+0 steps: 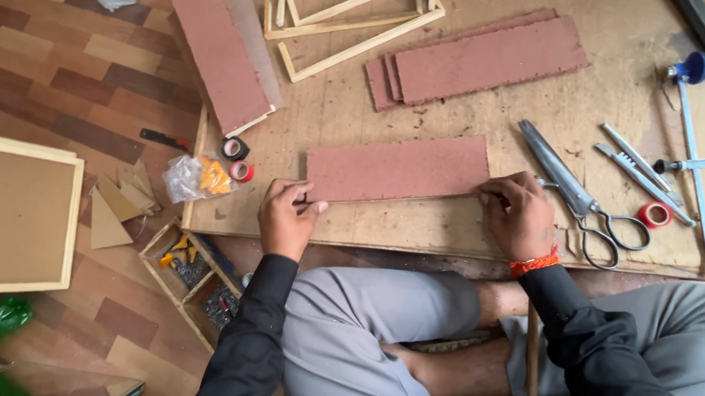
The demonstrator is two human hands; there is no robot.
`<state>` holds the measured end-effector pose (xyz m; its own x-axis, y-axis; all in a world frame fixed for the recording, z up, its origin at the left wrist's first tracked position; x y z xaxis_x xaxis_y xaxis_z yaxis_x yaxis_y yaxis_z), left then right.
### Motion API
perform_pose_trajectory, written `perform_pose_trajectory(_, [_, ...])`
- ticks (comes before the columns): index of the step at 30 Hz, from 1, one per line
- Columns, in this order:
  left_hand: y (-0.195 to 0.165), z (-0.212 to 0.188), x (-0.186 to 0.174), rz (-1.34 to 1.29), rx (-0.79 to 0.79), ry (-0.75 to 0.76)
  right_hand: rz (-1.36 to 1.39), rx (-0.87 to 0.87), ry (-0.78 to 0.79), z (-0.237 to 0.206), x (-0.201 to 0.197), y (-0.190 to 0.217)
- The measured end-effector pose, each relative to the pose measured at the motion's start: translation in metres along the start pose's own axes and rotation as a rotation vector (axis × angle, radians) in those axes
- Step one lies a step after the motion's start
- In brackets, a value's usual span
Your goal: The person sits on the floor and assembles small wooden frames with red fabric pads. They use shears to trim the fabric edges, then hammer nails to attach the fabric to the wooden pieces. The person repeatedly cuts and hammers multiple units.
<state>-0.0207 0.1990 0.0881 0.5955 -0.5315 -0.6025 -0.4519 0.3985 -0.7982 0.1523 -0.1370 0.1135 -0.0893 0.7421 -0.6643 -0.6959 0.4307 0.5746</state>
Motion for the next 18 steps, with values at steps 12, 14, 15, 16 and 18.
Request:
perform_pose_trajectory(12, [0.012, 0.010, 0.001, -0.003, -0.015, -0.042, 0.019, -0.058, 0.039, 0.006, 0.008, -0.007])
perform_pose_trajectory(14, [0.007, 0.009, 0.000, 0.020, -0.027, -0.047, -0.010, -0.103, 0.023, 0.004, 0.008, -0.002])
perform_pose_trajectory(15, [0.005, 0.009, 0.000, -0.003, -0.041, -0.031, -0.044, -0.121, 0.019, 0.003, 0.008, 0.001])
perform_pose_trajectory(16, [0.004, 0.009, 0.001, -0.025, -0.054, -0.017, -0.075, -0.139, 0.014, 0.002, 0.007, 0.004])
perform_pose_trajectory(18, [-0.008, 0.008, 0.000, 0.054, 0.044, -0.008, -0.098, -0.183, -0.014, 0.001, 0.005, 0.012])
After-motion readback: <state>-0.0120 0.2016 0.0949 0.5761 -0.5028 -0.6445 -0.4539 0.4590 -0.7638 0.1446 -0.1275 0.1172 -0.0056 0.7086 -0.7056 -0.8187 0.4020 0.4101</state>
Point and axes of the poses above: each hand's wrist, its own z-axis towards the middle knuckle, its own x-axis out of the palm, y = z × x, the point moved 10 cm from there along z, towards the middle knuckle, and after that the axes turned 14 degrees about -x, right-handed, at the moved point
